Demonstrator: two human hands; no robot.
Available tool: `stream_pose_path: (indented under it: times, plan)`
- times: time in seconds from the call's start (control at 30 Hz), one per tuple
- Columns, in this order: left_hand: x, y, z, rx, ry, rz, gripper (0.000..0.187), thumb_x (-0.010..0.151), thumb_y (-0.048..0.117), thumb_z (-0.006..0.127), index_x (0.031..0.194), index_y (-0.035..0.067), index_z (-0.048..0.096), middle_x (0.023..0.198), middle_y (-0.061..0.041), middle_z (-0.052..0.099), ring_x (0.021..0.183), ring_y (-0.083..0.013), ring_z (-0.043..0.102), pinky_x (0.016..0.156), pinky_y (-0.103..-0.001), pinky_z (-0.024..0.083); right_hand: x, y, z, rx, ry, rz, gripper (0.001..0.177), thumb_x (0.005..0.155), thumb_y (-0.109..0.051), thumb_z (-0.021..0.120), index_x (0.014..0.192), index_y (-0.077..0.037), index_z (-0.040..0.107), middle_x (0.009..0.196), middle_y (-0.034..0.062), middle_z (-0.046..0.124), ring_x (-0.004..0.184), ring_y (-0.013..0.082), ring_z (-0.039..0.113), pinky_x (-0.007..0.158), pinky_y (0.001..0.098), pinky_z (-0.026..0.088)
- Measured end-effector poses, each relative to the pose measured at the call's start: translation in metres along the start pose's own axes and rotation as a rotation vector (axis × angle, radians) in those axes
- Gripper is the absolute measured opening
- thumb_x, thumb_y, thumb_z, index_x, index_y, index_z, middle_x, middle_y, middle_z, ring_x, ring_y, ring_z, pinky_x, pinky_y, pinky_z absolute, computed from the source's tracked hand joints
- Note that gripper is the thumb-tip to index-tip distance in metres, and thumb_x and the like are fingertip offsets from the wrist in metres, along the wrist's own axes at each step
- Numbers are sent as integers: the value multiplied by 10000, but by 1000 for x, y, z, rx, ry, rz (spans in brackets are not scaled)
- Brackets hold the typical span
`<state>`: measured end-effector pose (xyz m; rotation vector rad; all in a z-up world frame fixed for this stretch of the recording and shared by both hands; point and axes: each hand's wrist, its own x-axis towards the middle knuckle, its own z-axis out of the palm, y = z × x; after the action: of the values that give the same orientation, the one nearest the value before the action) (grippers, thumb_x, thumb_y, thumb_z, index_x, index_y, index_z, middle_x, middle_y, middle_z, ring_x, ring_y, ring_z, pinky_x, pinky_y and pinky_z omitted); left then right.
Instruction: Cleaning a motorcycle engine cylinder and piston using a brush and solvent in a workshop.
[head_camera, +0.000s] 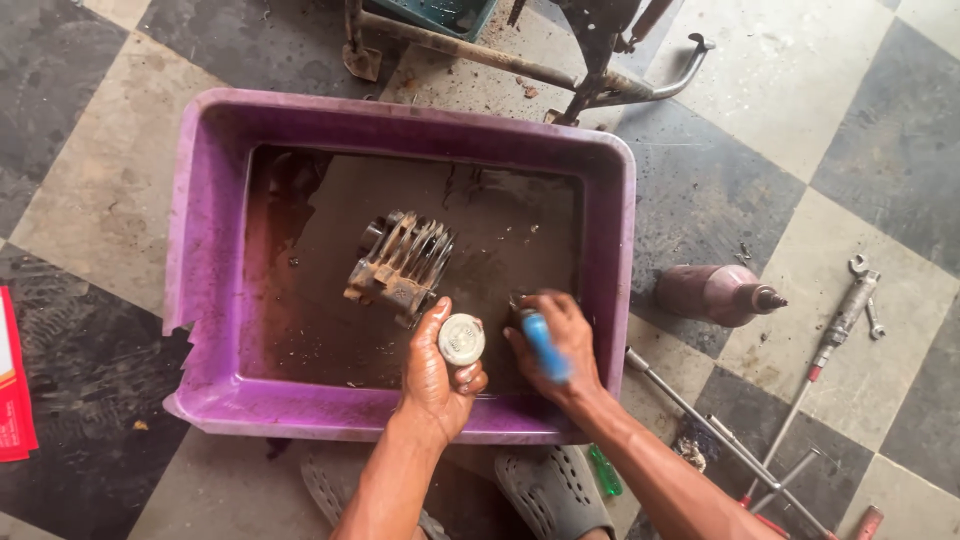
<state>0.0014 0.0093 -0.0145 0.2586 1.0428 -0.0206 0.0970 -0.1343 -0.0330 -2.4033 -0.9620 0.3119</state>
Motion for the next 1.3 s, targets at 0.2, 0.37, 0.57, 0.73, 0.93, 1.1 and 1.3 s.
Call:
stream_pose_path:
  times: [0.2,0.37,0.57,0.73,0.93,1.1,1.3]
  plan:
    - [5,-19,4,132,128,-61,372,898,515,663,799,162,604,634,-20,577,395,-74,416,351,-218,255,-7,-15,-33,828,125,557,256,860,-136,806,1071,-63,682,1022,89,774,955,213,737,829,360,624]
    - [-2,-22,15,180,154,-89,358,890,536,658,818,192,585,613,29,503,402,-59,381,351,-215,244,4,-45,-51,833,27,322,263,828,-130,814,1062,-88,699,1159,82,755,1072,181,725,912,341,620]
    - [3,-29,14,185,141,-101,384,893,569,579,839,189,600,598,39,473,415,-58,355,359,-223,246,-1,-53,-49,616,-77,394,316,764,-152,865,1048,-101,736,939,71,798,828,157,749,721,326,644]
    - [6,-30,10,71,141,-147,446,922,509,537,898,88,684,679,-37,619,521,-128,526,478,-259,423,-16,-55,-35,725,-156,500,239,784,-147,836,975,-72,714,833,56,796,717,132,785,640,322,643]
    - [17,-38,1,225,250,-160,336,869,484,608,747,171,598,601,11,487,438,-109,372,405,-276,293,-7,-45,-28,546,-92,506,106,835,-130,807,894,-68,744,754,25,769,682,121,742,608,295,613]
    - [35,-40,-10,189,191,-186,347,853,501,596,705,190,558,560,13,460,386,-106,319,358,-275,239,-8,-33,-15,558,-5,193,141,828,-69,783,894,-57,659,762,24,703,698,105,682,607,286,576]
    - [45,-41,-8,144,195,-199,289,873,444,604,759,178,614,597,2,522,412,-123,409,370,-289,317,-10,-35,-9,780,-71,231,88,869,-54,723,886,-51,637,796,32,705,740,108,674,632,286,573]
